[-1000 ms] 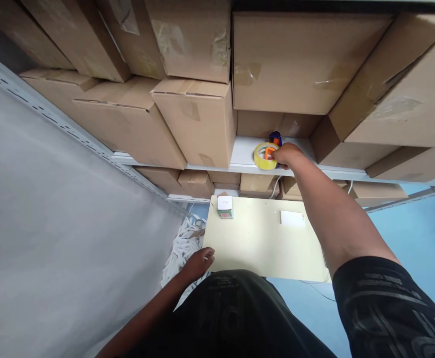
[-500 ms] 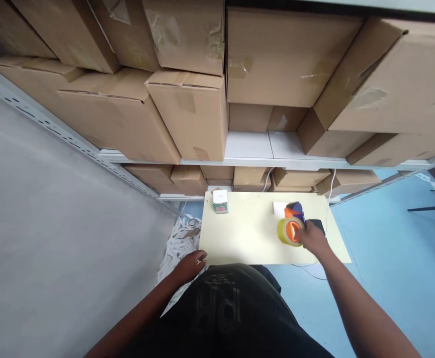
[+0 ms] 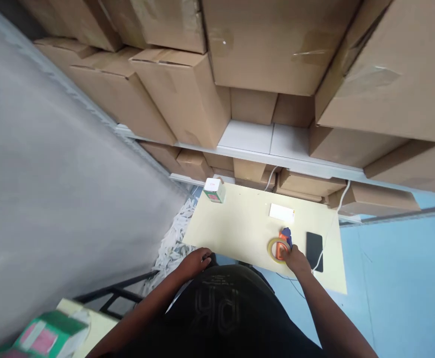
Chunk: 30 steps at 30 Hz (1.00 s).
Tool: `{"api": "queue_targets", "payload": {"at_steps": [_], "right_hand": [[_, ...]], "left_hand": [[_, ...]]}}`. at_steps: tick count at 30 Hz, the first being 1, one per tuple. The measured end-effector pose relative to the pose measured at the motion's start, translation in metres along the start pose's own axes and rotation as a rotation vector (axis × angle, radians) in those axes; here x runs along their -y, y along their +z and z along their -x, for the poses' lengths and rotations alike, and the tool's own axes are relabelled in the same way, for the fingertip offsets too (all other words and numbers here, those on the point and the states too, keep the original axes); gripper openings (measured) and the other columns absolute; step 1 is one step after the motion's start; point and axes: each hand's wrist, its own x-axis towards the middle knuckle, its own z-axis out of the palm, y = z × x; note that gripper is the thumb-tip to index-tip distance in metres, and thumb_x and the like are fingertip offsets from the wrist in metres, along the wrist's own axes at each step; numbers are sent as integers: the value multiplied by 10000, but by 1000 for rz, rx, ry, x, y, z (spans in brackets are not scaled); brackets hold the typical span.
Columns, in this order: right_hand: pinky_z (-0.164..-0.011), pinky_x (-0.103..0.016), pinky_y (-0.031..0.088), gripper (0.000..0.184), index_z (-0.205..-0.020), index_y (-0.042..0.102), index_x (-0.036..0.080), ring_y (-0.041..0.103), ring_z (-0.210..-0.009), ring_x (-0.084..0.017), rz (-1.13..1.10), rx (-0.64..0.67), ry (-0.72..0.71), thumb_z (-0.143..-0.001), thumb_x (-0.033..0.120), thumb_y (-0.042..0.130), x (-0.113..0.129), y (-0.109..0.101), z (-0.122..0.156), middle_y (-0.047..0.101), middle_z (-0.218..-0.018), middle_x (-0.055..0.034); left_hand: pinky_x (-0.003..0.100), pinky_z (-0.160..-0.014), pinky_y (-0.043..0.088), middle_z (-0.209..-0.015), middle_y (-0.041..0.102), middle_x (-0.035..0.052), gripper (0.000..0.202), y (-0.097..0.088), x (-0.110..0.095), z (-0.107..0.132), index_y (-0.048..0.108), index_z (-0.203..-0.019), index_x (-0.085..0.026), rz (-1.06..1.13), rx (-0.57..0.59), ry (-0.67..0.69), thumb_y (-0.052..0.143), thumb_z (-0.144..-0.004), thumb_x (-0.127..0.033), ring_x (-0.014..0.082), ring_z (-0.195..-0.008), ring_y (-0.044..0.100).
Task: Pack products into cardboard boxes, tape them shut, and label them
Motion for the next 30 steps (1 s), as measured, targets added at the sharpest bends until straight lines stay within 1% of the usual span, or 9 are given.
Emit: {"api": "queue_targets", "payload": {"at_steps": [3,6,10,13,17,20,24,27,30], "right_hand": [[-810,-444,537,794,-1420,496,85,727,-1059,-392,70,40,-146,-912,694,442,-9,-25,-2,730,-1150,-250],[-831,-436,522,704,-1406,507,155,727,-1032,-362,78,36,-323,-926,659,404,9,-52,-7,744,-1116,-183],[-777,-391,508,565,-1277,588,224,727,-879,-299,34,28,-549,-911,624,427,79,-66,-2,741,-908,-67],[-733,-363,495,519,-1235,600,246,711,-804,-267,-2,59,-728,-902,613,449,142,-54,19,712,-811,-18],[-724,-343,484,478,-1177,626,241,696,-775,-242,70,196,-959,-884,592,485,208,-11,71,701,-779,0],[-723,-341,482,467,-1142,638,246,697,-782,-243,163,282,-1127,-882,604,488,237,32,120,703,-792,-3],[-727,-358,488,454,-1100,647,270,706,-799,-274,271,335,-1259,-871,626,483,255,97,193,711,-804,-16],[-745,-376,501,477,-1084,664,262,709,-811,-296,321,367,-1300,-853,637,480,260,148,256,724,-815,-38],[-753,-379,507,499,-1087,677,239,707,-806,-293,360,424,-1377,-848,632,485,262,196,322,734,-834,-51]], "left_hand": [[325,-900,470,-1121,726,80,267,20,-18,19,694,-1101,-220,66,-62,-27,552,-888,-297,249,-1029,659],[336,-932,482,-1145,731,83,309,36,-23,44,704,-1140,-230,144,-176,-101,577,-870,-309,256,-1036,663],[349,-953,494,-1140,737,82,321,54,-15,84,716,-1143,-229,219,-343,-219,600,-854,-305,259,-1039,667],[344,-937,504,-1108,740,75,294,68,-10,119,721,-1125,-231,262,-477,-256,598,-867,-301,249,-1018,674],[337,-908,518,-1088,744,70,277,91,-3,179,724,-1119,-237,362,-670,-297,594,-881,-297,237,-992,685],[337,-879,527,-1113,743,78,288,120,8,235,718,-1140,-226,452,-809,-377,586,-899,-315,232,-971,690],[332,-863,527,-1109,746,67,277,174,30,319,720,-1134,-238,525,-930,-467,592,-904,-326,227,-957,691],[332,-860,528,-1100,750,65,270,214,45,384,724,-1118,-233,586,-994,-523,612,-883,-307,228,-936,695],[323,-842,530,-1080,755,62,238,245,57,447,729,-1071,-226,664,-1084,-615,609,-876,-291,223,-924,698]]}}
